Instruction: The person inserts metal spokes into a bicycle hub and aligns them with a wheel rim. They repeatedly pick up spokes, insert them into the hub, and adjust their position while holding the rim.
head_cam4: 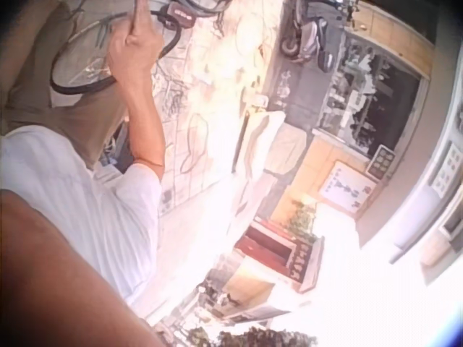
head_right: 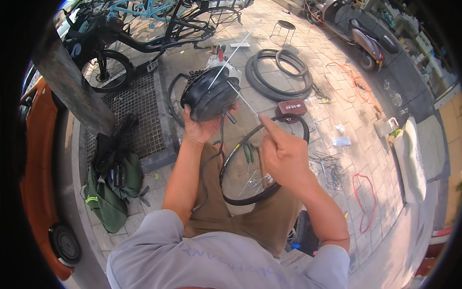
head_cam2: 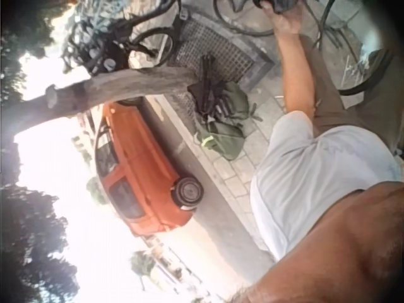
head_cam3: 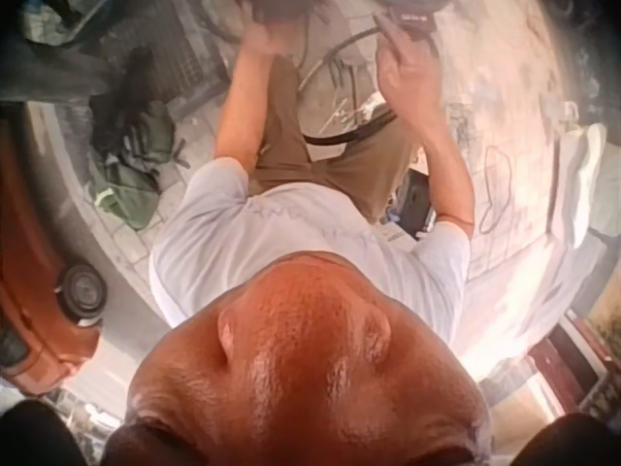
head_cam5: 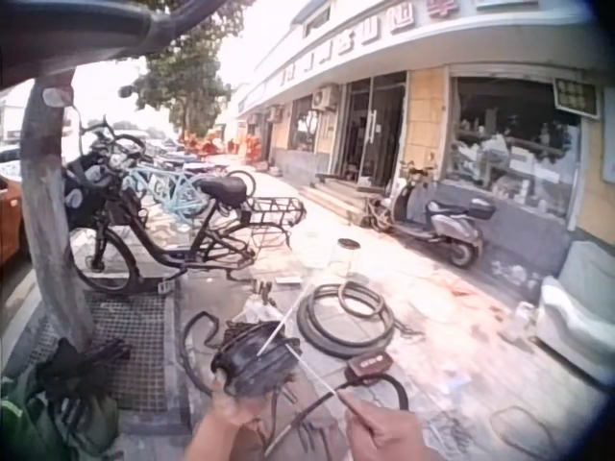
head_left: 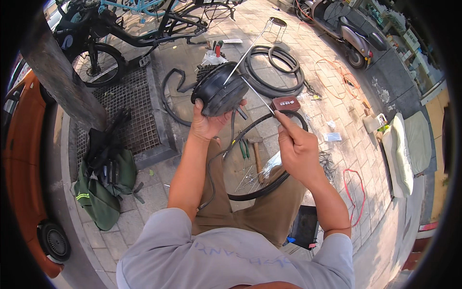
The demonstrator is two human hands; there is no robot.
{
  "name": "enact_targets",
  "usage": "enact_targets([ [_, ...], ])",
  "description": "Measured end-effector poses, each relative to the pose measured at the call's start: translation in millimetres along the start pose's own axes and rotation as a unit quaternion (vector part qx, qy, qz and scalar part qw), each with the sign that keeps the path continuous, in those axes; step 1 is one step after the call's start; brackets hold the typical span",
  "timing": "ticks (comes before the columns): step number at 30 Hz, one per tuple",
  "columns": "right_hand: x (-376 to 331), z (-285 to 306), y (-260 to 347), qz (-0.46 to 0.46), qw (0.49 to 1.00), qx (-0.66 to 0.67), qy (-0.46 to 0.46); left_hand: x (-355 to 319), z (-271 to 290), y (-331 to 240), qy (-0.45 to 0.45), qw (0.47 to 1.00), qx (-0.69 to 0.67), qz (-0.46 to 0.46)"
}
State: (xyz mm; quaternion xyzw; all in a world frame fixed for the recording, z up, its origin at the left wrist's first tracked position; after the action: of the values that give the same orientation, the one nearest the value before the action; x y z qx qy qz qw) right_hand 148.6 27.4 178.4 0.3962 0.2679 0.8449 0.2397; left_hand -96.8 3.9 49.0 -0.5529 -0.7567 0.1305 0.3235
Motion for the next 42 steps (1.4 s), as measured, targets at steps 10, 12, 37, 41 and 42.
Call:
enact_targets([
  [10,-34,-1,-43,-0.196,0.954,0.226,-0.005,-5,3,6,0.016,0.999,-0.016,0.027],
  [12,-28,-3,-38,-0.302,0.896,0.324,0.000,-2,7,4,0.012,1.000,-0.011,0.024],
  [37,3,-20,-30,0.108,0.910,-0.390,-0.084,18,-28,65,-0.049,0.986,-0.133,0.083],
  [41,21,-19,-66,-0.144,0.976,0.136,-0.092,21,-26,63,-0.026,0.990,-0.110,0.086],
  [42,23,-20,-56,-0.119,0.988,0.028,-0.095,19,-24,65,-0.028,0.989,-0.114,0.089],
])
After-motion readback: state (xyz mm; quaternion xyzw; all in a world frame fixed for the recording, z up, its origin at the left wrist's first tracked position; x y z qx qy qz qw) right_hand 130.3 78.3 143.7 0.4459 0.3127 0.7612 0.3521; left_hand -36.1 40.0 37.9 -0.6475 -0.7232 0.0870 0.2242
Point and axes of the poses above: each hand's wrist, its own x-axis towards the middle knuckle, its own z-axis out of the back of the hand, y = z × x, the point moved 2 cm from there along x, towards the middle knuckle, and after that the axes turned 2 degrees about x, right-handed, at the moved point
